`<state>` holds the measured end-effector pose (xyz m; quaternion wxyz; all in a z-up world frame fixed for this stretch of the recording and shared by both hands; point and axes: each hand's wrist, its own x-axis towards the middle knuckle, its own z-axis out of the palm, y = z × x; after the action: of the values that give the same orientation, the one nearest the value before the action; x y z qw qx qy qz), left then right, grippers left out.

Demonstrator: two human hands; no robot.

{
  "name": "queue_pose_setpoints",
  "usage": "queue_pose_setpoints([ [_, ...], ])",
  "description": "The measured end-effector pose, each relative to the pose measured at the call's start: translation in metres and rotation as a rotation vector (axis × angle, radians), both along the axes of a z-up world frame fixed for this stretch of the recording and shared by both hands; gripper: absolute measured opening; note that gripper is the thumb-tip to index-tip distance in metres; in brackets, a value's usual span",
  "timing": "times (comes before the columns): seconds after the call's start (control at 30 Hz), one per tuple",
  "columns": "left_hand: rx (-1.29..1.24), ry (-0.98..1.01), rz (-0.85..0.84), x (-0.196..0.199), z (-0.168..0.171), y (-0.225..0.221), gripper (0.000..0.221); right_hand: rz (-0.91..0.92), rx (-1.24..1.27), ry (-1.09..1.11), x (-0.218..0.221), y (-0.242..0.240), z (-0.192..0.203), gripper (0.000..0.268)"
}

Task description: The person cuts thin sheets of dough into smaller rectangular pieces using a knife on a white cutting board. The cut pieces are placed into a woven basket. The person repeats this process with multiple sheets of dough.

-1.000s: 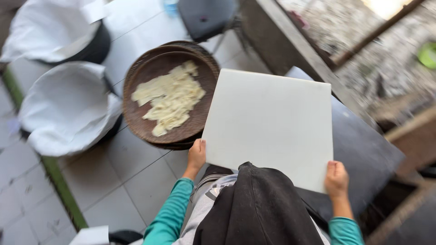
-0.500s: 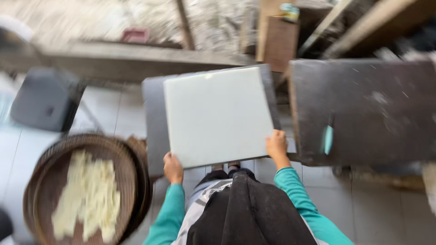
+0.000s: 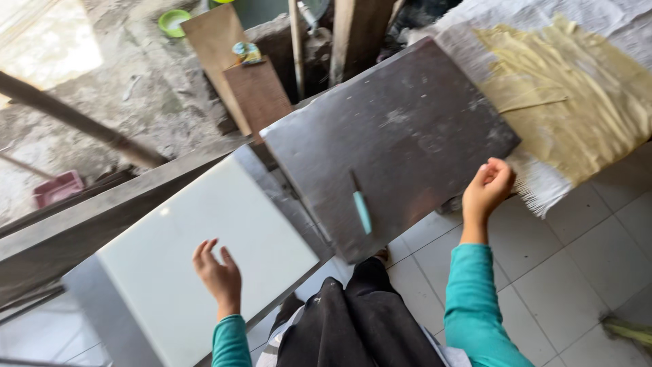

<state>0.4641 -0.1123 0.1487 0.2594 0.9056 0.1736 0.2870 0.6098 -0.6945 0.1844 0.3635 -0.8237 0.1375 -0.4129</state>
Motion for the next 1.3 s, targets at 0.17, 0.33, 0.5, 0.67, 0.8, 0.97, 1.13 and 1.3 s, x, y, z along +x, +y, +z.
queue_pose_setpoints([
  [0.17, -0.064, 0.013, -0.214, 0.095, 0.01, -0.181, 0.023, -0.07, -0.269, 0.218, 0.12, -0.201, -0.047, 0.036],
  [0.33, -0.06, 0.099, -0.348, 0.163, 0.026, -0.302, 0.022, 0.405, -0.62, 0.443, 0.23, -0.307, -0.078, 0.055],
  [0.5, -0.089, 0.122, -0.324, 0.201, 0.04, -0.365, 0.021, 0.538, -0.71, 0.748, 0.291, -0.339, -0.097, 0.036],
  [0.67, -0.094, 0.128, -0.33, 0.216, 0.051, -0.395, 0.02, 0.646, -0.727, 0.611, 0.294, -0.358, -0.108, 0.024],
  [0.8, -0.111, 0.13, -0.341, 0.235, 0.063, -0.415, 0.018, 0.66, -0.743, 0.458, 0.297, -0.358, -0.133, 0.011],
  [0.97, -0.205, 0.121, -0.557, 0.27, 0.068, -0.48, 0.021, 0.421, -0.194, 0.369, 0.331, -0.364, -0.139, 0.016],
  [1.13, -0.93, 0.794, -1.007, 0.34, 0.036, -0.646, 0.079, 0.245, 0.056, 0.088, 0.336, -0.391, -0.074, 0.006],
  [1.3, -0.342, 0.208, -1.052, 0.407, 0.016, -0.808, 0.14, 0.188, 0.046, 0.03, 0.284, -0.37, -0.005, 0.008],
])
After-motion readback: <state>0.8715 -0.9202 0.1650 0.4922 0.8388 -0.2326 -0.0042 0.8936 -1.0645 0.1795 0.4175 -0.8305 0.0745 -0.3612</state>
